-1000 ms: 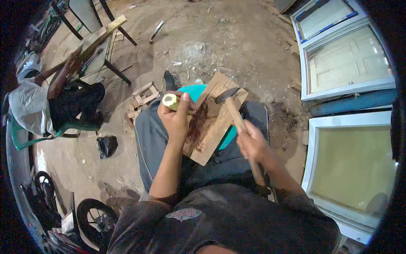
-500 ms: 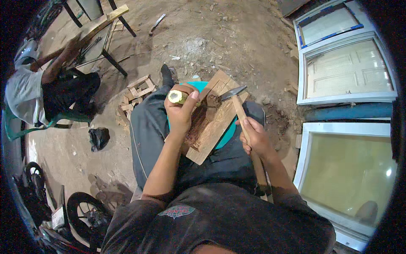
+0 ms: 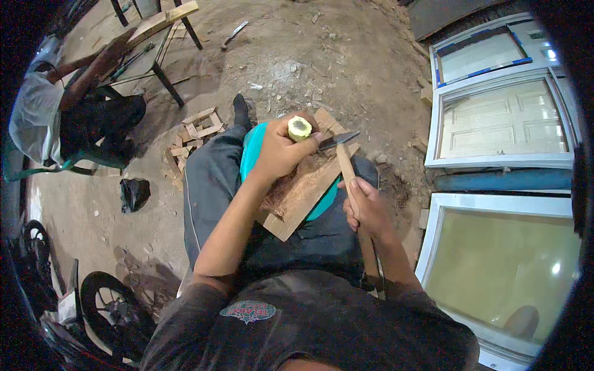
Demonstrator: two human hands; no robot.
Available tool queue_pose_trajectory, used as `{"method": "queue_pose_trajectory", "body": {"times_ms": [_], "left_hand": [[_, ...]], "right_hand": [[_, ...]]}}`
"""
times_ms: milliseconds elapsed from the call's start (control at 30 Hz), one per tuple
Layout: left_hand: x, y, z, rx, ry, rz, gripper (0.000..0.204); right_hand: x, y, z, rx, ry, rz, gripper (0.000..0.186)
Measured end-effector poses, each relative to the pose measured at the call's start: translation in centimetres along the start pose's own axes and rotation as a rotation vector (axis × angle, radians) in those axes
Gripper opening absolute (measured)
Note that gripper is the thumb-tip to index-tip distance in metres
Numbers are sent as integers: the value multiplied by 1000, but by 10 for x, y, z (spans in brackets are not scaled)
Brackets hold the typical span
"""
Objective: The person carves a hollow cavity into a rectangular wood block using a chisel and a hammer while sitting in a chair and supporting the wood on a bucket.
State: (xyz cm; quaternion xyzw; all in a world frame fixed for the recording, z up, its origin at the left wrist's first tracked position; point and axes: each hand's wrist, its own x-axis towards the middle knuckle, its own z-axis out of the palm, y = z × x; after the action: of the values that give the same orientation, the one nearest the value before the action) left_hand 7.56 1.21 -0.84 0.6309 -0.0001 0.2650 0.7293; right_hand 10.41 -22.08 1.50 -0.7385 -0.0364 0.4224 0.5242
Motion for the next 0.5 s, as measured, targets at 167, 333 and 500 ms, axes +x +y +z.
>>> {"method": "queue_pose_trajectory", "body": {"times_ms": [167,333,500], "left_hand": [[8,5,-3,17,-126,-134,8],[23,6,-3,22,-266,-196,10],[30,-8,4,17,-330,-210,9]], "right_hand": [[-5,3,-8,17,19,-70,34],[-16,-13,-8,49,62,-89,32],[-29,-19,-14,90,168,-390,27]]}}
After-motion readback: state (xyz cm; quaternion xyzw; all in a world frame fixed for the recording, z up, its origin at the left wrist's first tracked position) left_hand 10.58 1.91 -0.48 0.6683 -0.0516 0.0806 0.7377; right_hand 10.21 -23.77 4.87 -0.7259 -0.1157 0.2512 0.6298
